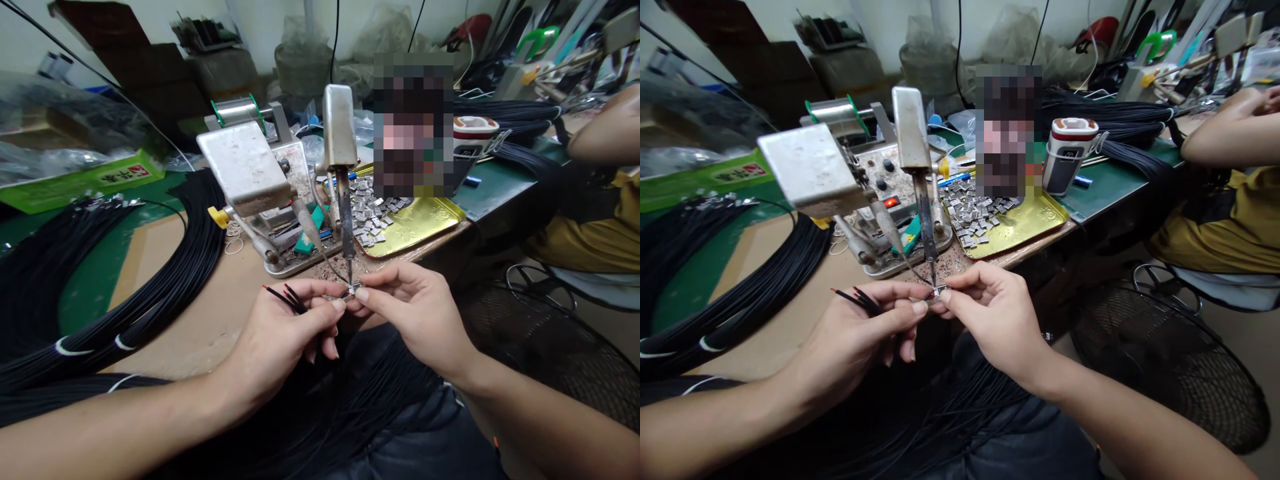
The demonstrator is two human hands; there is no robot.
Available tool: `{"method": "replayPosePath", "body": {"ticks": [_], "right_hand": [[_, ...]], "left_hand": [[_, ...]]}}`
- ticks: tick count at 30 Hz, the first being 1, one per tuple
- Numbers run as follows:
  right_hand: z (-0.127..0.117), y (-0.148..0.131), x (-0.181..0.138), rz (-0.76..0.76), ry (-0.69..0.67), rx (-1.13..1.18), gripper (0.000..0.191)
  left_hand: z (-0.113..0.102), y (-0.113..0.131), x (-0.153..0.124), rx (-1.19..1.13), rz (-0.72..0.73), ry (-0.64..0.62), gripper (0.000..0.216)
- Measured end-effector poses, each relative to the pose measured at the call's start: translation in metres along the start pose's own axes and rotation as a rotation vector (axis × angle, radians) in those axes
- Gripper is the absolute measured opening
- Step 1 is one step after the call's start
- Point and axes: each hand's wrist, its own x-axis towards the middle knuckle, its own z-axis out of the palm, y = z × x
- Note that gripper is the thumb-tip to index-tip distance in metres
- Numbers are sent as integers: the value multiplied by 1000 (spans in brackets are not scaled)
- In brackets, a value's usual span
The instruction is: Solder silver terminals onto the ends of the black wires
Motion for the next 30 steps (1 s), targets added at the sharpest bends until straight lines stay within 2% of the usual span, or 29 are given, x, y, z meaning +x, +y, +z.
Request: {"method": "replayPosePath", "body": {"ticks": [3,6,8,10,11,13,16,17,20,24,26,27,29,30], "right_hand": [[-3,-3,0,-26,-31,-99,20],[-14,-16,2,-36,-80,-296,18],[-26,-28,5,12,-193,-398,17],[-40,-39,10,53,-322,-471,18],[-46,-43,15,46,-344,-516,20],[-55,-46,27,-49,-248,-645,20],[-58,-40,53,-270,62,-876,12],[-56,-37,63,-306,106,-953,11],[-50,-29,87,-306,46,-1116,5],[-48,-22,100,-278,-6,-1152,1],[-50,-18,100,-272,0,-1153,3],[-51,-17,100,-275,5,-1150,4],[-52,-13,100,-291,21,-1133,5],[-52,-11,100,-303,30,-1119,6]], "left_hand": [[1,0,1,57,-19,-30,23],[3,-3,1,125,-67,-103,30],[5,-6,-1,165,-77,-174,32],[7,-10,-3,201,-32,-230,31],[7,-11,-3,211,0,-243,30],[8,-12,-5,209,27,-246,25],[9,-11,-6,180,-7,-277,23],[9,-10,-6,169,-10,-310,24],[8,-10,-5,121,25,-426,32],[4,-8,-5,62,60,-497,37],[1,-3,-8,22,27,-589,35],[0,0,-10,3,-20,-693,34],[-2,7,-14,2,-161,-982,36],[-2,9,-16,-8,-178,-1052,40]]}}
